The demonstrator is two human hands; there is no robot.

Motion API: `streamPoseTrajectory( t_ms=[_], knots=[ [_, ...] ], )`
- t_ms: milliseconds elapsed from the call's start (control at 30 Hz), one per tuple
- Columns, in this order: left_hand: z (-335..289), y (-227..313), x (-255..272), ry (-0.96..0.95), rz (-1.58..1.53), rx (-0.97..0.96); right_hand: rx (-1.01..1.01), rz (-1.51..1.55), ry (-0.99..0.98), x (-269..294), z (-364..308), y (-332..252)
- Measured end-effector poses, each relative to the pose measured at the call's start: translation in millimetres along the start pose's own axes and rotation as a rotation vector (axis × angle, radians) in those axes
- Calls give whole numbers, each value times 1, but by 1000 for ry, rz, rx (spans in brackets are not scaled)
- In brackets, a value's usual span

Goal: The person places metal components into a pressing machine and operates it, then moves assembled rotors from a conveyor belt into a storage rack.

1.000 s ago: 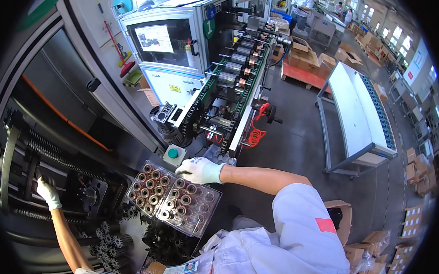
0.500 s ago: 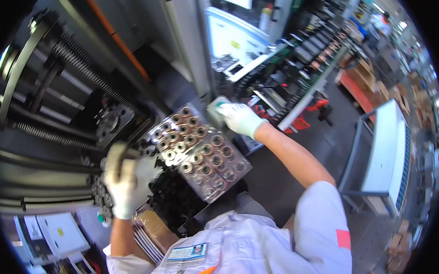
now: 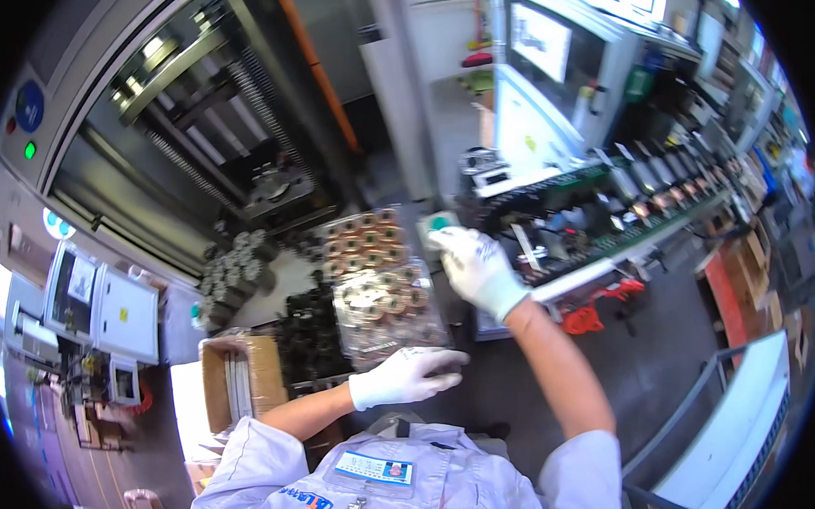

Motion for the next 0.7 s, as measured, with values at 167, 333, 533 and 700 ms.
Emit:
streamPoseTrajectory(
  t_ms=[167, 333, 533, 700],
  knots=[
    [46, 30, -116, -290, -60, 368, -349, 153, -141, 83, -196, 34],
    [131, 80, -254, -464, -329, 423, -878, 178, -186, 184, -366, 103],
    [250, 149, -381, -674, -422, 131, -1194, 447, 73, 259, -471, 180],
    [370, 168, -484, -797, -637, 57, -1222, 378, 112, 347, -545, 259]
  ],
)
Point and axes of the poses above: each hand's wrist, its own z-axis towards the middle knuckle, its own x-axis out of the back of the hand, y = z × x, the point moved 7 cm from there along z, towards the middle knuckle, and after that the axes turned 4 degrees about y, right-handed, at the moved point
